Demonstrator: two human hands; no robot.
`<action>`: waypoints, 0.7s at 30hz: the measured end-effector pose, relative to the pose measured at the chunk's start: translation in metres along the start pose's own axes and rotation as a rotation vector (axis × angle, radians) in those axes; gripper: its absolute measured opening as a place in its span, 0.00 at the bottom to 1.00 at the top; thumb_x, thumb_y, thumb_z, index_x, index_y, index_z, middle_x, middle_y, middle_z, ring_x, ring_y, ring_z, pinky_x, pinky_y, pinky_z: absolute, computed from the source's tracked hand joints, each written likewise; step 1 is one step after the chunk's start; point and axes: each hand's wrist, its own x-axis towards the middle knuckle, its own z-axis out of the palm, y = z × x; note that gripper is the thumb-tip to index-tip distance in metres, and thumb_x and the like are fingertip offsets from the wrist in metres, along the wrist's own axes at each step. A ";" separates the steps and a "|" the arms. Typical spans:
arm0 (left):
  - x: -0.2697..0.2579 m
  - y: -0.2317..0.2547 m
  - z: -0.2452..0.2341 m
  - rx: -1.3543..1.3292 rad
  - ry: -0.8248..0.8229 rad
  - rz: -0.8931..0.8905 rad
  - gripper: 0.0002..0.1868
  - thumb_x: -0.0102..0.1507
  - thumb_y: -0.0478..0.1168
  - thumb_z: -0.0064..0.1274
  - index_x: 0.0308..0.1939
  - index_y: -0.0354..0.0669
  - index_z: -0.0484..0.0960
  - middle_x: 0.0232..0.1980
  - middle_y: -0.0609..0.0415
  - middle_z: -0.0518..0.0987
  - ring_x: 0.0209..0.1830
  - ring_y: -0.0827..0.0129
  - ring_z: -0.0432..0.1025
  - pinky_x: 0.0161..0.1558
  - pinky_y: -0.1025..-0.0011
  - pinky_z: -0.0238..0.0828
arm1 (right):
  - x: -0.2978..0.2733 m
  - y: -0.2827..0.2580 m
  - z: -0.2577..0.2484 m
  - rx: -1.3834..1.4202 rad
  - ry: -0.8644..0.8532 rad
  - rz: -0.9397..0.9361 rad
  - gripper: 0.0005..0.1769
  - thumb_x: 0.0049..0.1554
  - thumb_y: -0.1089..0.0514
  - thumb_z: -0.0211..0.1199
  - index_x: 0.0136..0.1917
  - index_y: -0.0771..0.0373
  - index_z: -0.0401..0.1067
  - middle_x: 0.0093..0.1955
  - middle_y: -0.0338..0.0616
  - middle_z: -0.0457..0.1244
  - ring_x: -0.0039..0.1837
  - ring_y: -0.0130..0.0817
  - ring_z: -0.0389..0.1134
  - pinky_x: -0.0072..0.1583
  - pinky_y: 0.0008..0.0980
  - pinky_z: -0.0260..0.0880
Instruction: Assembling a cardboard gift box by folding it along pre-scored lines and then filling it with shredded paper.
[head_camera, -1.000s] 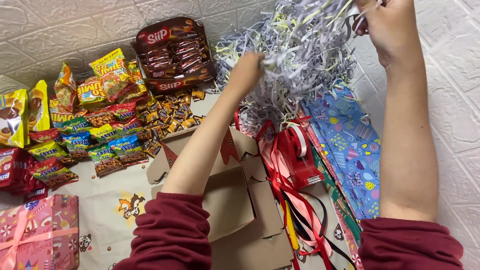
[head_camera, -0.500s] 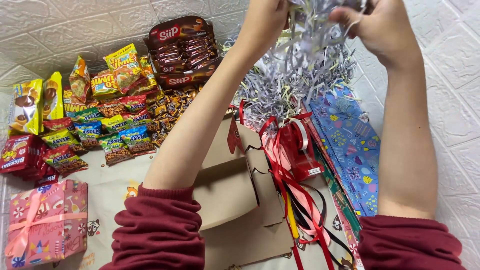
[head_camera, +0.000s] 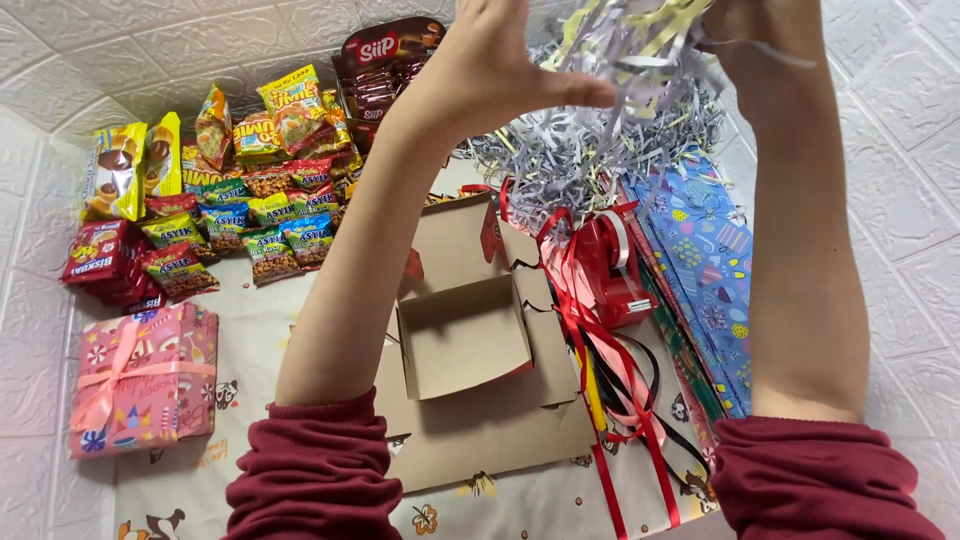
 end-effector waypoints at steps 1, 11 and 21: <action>-0.010 -0.007 0.009 0.047 0.016 -0.092 0.66 0.52 0.74 0.71 0.69 0.39 0.42 0.72 0.36 0.48 0.73 0.45 0.42 0.70 0.55 0.41 | -0.011 0.003 -0.010 0.106 -0.071 -0.037 0.15 0.53 0.67 0.47 0.54 0.57 0.62 0.44 0.34 0.55 0.46 0.24 0.55 0.50 0.28 0.55; -0.089 0.039 0.090 -1.097 0.000 -0.325 0.09 0.60 0.34 0.54 0.44 0.38 0.77 0.39 0.48 0.81 0.35 0.67 0.80 0.39 0.71 0.85 | -0.107 -0.154 0.044 0.262 0.043 -0.115 0.28 0.65 0.54 0.57 0.75 0.54 0.53 0.73 0.43 0.56 0.79 0.39 0.57 0.78 0.35 0.60; -0.252 0.015 0.099 -1.086 0.565 -0.920 0.35 0.55 0.67 0.39 0.51 0.42 0.66 0.30 0.45 0.81 0.25 0.63 0.77 0.23 0.67 0.75 | -0.124 -0.055 0.087 0.363 -0.428 -0.294 0.15 0.60 0.57 0.53 0.57 0.63 0.55 0.39 0.37 0.57 0.32 0.21 0.59 0.33 0.17 0.65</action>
